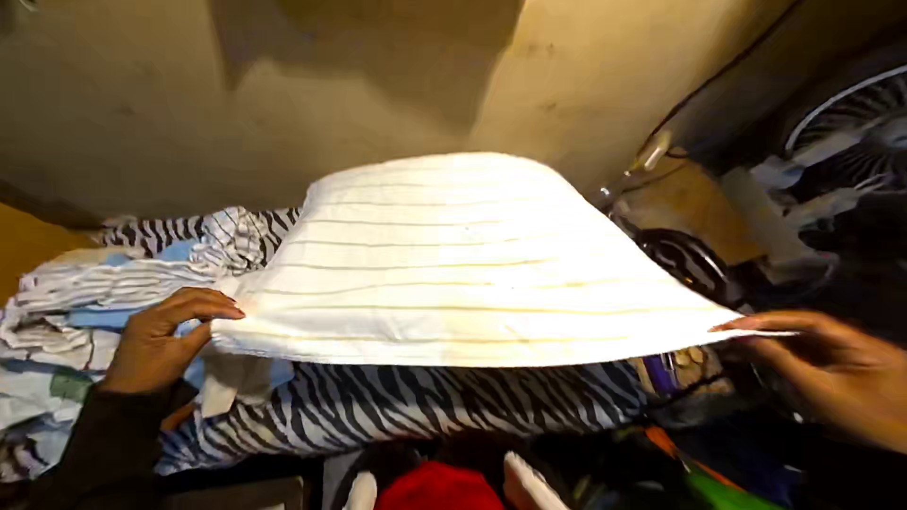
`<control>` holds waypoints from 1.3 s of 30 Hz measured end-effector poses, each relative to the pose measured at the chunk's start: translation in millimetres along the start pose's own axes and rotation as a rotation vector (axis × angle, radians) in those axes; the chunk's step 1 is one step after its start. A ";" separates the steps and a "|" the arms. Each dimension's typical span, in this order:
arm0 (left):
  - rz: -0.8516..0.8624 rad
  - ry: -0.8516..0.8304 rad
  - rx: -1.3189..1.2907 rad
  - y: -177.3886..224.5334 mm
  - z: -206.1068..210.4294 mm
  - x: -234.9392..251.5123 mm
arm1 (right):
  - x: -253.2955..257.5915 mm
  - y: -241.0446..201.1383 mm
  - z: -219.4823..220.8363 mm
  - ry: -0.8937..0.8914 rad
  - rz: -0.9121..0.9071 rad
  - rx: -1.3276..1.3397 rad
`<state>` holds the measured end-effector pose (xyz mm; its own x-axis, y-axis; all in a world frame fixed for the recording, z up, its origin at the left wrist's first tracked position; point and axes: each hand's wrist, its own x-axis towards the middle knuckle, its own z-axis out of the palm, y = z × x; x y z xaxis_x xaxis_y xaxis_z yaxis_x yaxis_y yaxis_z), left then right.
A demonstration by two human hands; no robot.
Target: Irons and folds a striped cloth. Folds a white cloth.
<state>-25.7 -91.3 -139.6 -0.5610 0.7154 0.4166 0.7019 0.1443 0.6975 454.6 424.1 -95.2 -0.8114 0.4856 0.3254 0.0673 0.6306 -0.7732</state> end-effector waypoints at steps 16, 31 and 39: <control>-0.490 -0.340 0.243 -17.8 41.6 -69.5 | -51.4 51.6 54.2 -0.131 0.357 -0.350; -0.842 -0.307 0.192 -16.9 68.4 -70.7 | -48.9 82.0 97.2 -0.097 0.661 -0.336; -0.871 -0.345 0.080 -10.1 71.8 -83.6 | -67.4 85.9 127.0 0.094 0.415 -0.236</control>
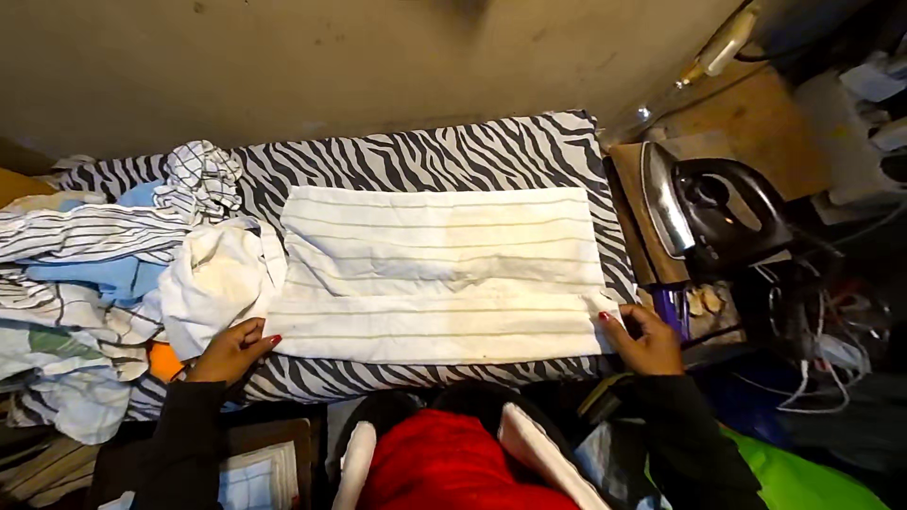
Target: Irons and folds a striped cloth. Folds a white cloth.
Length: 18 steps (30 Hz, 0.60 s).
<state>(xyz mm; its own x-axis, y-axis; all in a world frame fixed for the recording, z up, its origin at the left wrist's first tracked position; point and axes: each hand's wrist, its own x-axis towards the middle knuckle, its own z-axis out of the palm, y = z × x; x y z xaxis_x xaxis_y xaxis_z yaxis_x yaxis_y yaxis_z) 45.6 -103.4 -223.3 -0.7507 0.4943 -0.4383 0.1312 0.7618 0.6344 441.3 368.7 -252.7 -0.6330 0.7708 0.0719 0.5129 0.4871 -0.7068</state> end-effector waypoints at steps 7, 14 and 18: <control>-0.064 -0.020 0.133 -1.8 3.6 -4.2 | -11.1 -9.6 18.3 0.054 -0.134 -0.344; -0.087 0.021 0.512 26.9 2.8 -14.9 | 0.4 -39.6 -19.7 -0.132 0.186 -0.608; 0.140 0.176 0.551 81.8 7.2 27.3 | 65.0 -72.3 -16.5 -0.139 -0.146 -0.499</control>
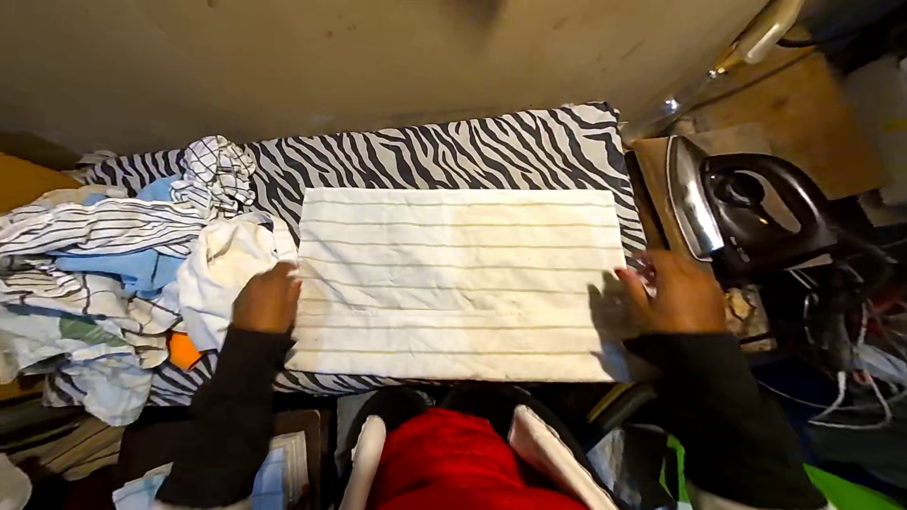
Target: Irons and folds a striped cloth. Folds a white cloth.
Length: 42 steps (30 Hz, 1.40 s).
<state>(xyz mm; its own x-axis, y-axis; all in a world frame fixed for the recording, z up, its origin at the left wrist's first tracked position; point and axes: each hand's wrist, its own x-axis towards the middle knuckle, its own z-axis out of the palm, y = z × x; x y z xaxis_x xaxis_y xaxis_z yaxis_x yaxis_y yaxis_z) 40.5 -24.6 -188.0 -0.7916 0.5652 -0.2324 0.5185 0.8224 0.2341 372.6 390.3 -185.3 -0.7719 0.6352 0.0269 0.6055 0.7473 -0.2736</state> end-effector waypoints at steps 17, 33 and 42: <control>0.755 0.232 0.185 -14.0 -20.9 61.6 | 33.4 43.1 -11.5 0.020 -0.186 0.150; 0.555 0.097 0.094 -12.1 15.9 29.5 | 30.3 17.9 -0.7 -0.123 -0.130 0.027; 0.433 0.073 0.085 0.1 -4.4 106.1 | 81.4 17.0 21.2 -0.036 -0.063 -0.102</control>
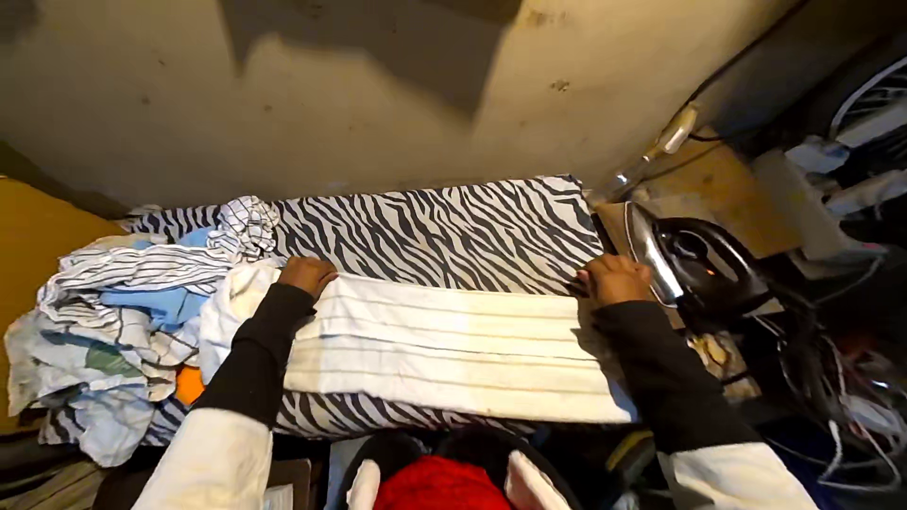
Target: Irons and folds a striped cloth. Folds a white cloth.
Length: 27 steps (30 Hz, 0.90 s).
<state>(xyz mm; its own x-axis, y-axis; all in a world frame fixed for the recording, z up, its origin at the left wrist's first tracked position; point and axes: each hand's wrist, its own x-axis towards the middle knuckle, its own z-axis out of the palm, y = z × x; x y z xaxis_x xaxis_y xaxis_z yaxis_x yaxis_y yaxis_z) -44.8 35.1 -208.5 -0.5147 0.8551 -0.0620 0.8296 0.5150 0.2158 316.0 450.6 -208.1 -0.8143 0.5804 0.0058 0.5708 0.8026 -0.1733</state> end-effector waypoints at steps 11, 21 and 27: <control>-0.155 -0.132 -0.230 -62.7 -3.2 -3.1 | -0.7 19.1 -3.8 -0.310 -0.024 -0.141; -0.014 0.116 -0.059 75.8 82.3 -25.6 | -64.3 -25.1 76.3 0.126 -0.309 0.067; -0.023 0.126 -0.029 16.1 83.0 -56.8 | -99.8 15.0 56.2 0.082 -0.337 0.074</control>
<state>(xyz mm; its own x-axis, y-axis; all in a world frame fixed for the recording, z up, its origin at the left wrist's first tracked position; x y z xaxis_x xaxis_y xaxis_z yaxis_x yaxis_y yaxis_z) 15.7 -0.2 -282.4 -0.5581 0.8280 0.0551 0.8116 0.5308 0.2442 399.9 396.9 -266.7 -0.9428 0.2958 0.1535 0.2594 0.9406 -0.2190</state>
